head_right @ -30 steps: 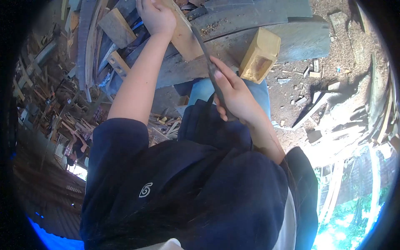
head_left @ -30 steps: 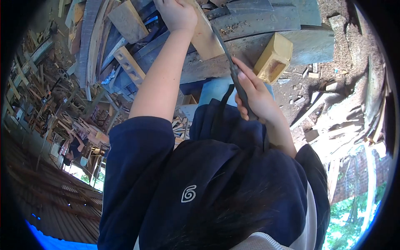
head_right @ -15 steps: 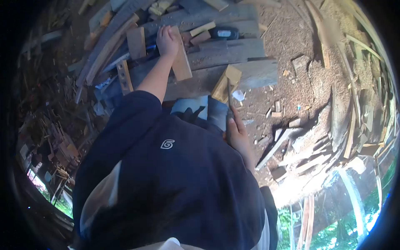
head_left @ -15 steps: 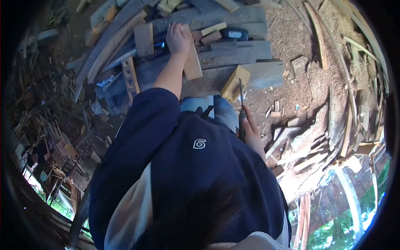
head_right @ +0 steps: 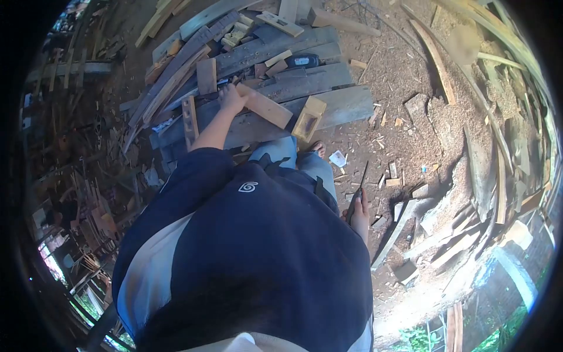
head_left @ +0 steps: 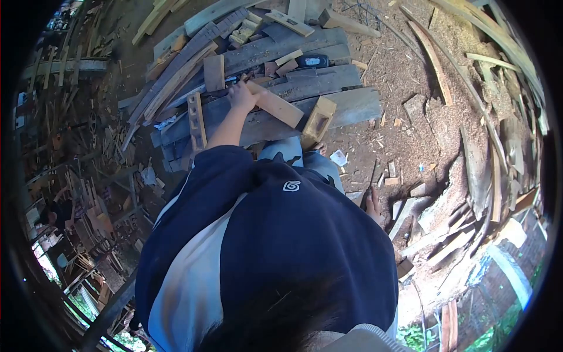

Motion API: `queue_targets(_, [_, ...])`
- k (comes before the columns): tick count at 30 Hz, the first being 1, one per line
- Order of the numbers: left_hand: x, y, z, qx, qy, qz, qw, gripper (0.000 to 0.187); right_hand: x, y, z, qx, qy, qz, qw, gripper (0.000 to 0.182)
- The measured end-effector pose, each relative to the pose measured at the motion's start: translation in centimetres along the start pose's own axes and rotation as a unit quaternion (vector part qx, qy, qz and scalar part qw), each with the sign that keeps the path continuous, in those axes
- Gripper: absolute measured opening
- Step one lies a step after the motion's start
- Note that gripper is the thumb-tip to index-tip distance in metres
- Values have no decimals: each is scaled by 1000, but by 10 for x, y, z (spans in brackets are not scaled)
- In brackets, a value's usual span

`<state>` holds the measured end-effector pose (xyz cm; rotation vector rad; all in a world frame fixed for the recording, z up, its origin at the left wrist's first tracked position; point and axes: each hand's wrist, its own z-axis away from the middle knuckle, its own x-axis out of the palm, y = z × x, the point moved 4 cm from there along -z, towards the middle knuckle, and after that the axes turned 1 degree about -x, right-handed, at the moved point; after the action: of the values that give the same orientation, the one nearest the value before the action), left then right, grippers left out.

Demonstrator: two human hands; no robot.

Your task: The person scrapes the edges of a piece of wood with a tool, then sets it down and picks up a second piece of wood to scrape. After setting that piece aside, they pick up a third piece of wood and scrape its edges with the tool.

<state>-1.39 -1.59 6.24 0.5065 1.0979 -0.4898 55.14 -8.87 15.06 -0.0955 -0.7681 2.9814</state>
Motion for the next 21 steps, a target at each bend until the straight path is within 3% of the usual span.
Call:
queue_targets(1, [12,-12,-5,-2,5,7,1000,108,-1,0,-1,0,-17,11,1000,46])
queue_targets(3, [38,-48,-19,-68,10,114,991,79,-1,1,-8,-17,-19,33,999,46])
queue_targets(6, [45,-65,-11,-70,44,246,966,69,7,-16,-10,-46,-32,54,997,46])
queue_targets(10, [55,-52,21,-50,101,295,949,69,0,-33,-37,-50,-52,134,988,48])
queue_targets(12, [54,-41,35,-27,218,117,969,67,-5,-44,-63,-241,-158,244,926,48])
queue_targets(13, [61,-49,34,-36,219,125,967,67,8,-61,-49,-173,-109,247,947,47])
queue_targets(14, [77,-63,27,-88,110,263,955,65,25,-82,-32,-180,-110,257,943,47])
queue_targets(15, [92,-66,21,-134,-3,394,909,63,38,-98,-21,-125,-95,243,957,46])
queue_targets(16, [73,-61,31,-137,-1,405,904,63,50,-107,-17,-70,-79,227,968,46])
queue_targets(19, [3,-58,59,-34,9,514,857,48,91,-127,-22,-54,-86,216,971,50])
queue_targets(21, [-55,-64,84,9,79,484,872,38,111,-129,-29,-16,-123,191,974,54])
